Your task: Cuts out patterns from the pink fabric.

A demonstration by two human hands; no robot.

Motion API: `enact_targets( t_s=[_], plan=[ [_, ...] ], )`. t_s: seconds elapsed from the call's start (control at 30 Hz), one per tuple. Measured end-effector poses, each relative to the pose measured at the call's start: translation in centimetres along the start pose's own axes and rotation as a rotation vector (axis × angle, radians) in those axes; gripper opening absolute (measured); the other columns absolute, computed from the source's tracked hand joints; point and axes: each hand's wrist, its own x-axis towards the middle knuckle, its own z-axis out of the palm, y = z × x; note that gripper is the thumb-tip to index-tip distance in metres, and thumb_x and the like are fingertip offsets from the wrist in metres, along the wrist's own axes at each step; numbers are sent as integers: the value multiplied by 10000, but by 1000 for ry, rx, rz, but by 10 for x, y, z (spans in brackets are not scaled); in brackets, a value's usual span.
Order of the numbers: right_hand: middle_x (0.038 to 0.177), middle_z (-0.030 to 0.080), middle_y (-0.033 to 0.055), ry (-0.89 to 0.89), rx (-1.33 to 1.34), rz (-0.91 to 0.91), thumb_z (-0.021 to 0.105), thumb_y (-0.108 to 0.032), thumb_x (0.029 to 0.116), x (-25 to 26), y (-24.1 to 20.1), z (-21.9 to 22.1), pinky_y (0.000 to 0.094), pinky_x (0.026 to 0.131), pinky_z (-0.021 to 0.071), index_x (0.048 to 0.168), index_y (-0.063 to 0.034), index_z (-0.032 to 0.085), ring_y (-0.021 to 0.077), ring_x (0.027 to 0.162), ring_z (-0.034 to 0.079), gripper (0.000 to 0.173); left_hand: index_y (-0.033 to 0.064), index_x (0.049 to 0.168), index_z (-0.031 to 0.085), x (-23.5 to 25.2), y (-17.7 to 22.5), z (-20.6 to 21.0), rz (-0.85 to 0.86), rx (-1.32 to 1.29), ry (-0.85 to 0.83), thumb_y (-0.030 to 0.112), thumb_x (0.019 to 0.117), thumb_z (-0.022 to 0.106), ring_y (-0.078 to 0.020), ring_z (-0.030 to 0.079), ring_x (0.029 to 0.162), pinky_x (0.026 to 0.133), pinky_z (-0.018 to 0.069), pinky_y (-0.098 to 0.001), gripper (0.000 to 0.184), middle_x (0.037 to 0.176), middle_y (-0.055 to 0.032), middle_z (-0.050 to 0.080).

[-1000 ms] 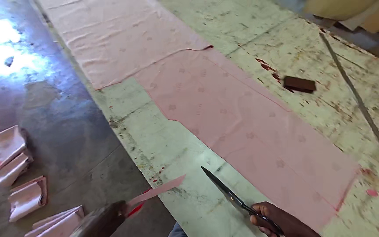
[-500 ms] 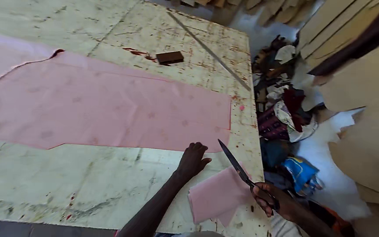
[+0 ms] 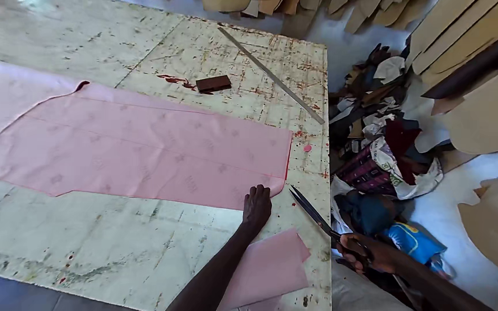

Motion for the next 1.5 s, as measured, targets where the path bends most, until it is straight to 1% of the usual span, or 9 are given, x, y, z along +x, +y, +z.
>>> enact_targets(
  t_s=[0.1,0.17,0.3,0.43,0.53,0.77,1.07,1.2,1.5],
  plan=[
    [711,535,-40,-57,-79,58,704,-727,802,21,-27,-46,283,550,561,989,-170,590,98,556,571,598,51,1192,700,-7,-8,0,6,-179,142,35,954,590,-329,655,1081,869,574,-492,263,1141,-144,675],
    [697,532,-46,-107,-146,80,732,-715,784,35,-50,-76,269,530,555,981,-169,599,85,539,567,596,46,1217,693,-12,-18,5,15,-280,215,66,962,593,-290,658,1102,937,568,-461,274,1171,-128,677],
    [657,533,-33,-229,-217,106,742,-708,787,62,-92,-118,250,510,546,945,-148,621,82,514,568,594,96,1202,703,-17,-30,17,88,-292,256,288,1024,582,-200,626,1130,982,538,-381,288,1182,-48,669],
    [658,506,-35,-287,-279,163,736,-616,844,88,-126,-136,232,515,529,923,-147,590,72,513,547,498,94,1191,716,-19,-32,21,105,-283,263,165,1005,551,-193,630,1128,979,538,-359,259,1183,-44,675],
    [643,514,-19,-298,-306,173,717,-522,874,107,-141,-136,250,494,532,930,-137,584,91,498,556,411,105,1153,728,-21,-32,22,108,-307,262,116,981,542,-185,639,1137,989,543,-357,253,1169,-35,691],
    [639,509,-20,-376,-312,168,734,-721,792,126,-158,-136,249,487,531,932,-148,608,90,489,555,603,126,1102,736,-21,-34,22,133,-327,244,175,1001,531,-179,649,1124,963,548,-350,234,1156,-25,708],
    [647,496,-26,-306,-426,193,774,-623,800,139,-183,-114,222,478,495,924,-147,591,69,489,524,525,146,1080,741,-20,-34,21,166,-313,207,159,996,537,-166,627,1139,967,530,-351,221,1169,-3,689],
    [631,491,-24,-278,-530,149,755,-661,797,149,-198,-101,206,475,468,888,-142,586,65,489,514,554,153,1084,740,-21,-35,21,186,-308,217,150,993,543,-162,620,1144,970,523,-348,217,1171,1,685],
    [608,492,-8,-236,-567,131,767,-591,839,169,-186,-95,237,454,473,875,-130,586,91,462,511,496,157,1090,747,-20,-34,22,180,-326,205,146,1001,550,-162,623,1122,958,525,-348,217,1158,0,687]
  ],
)
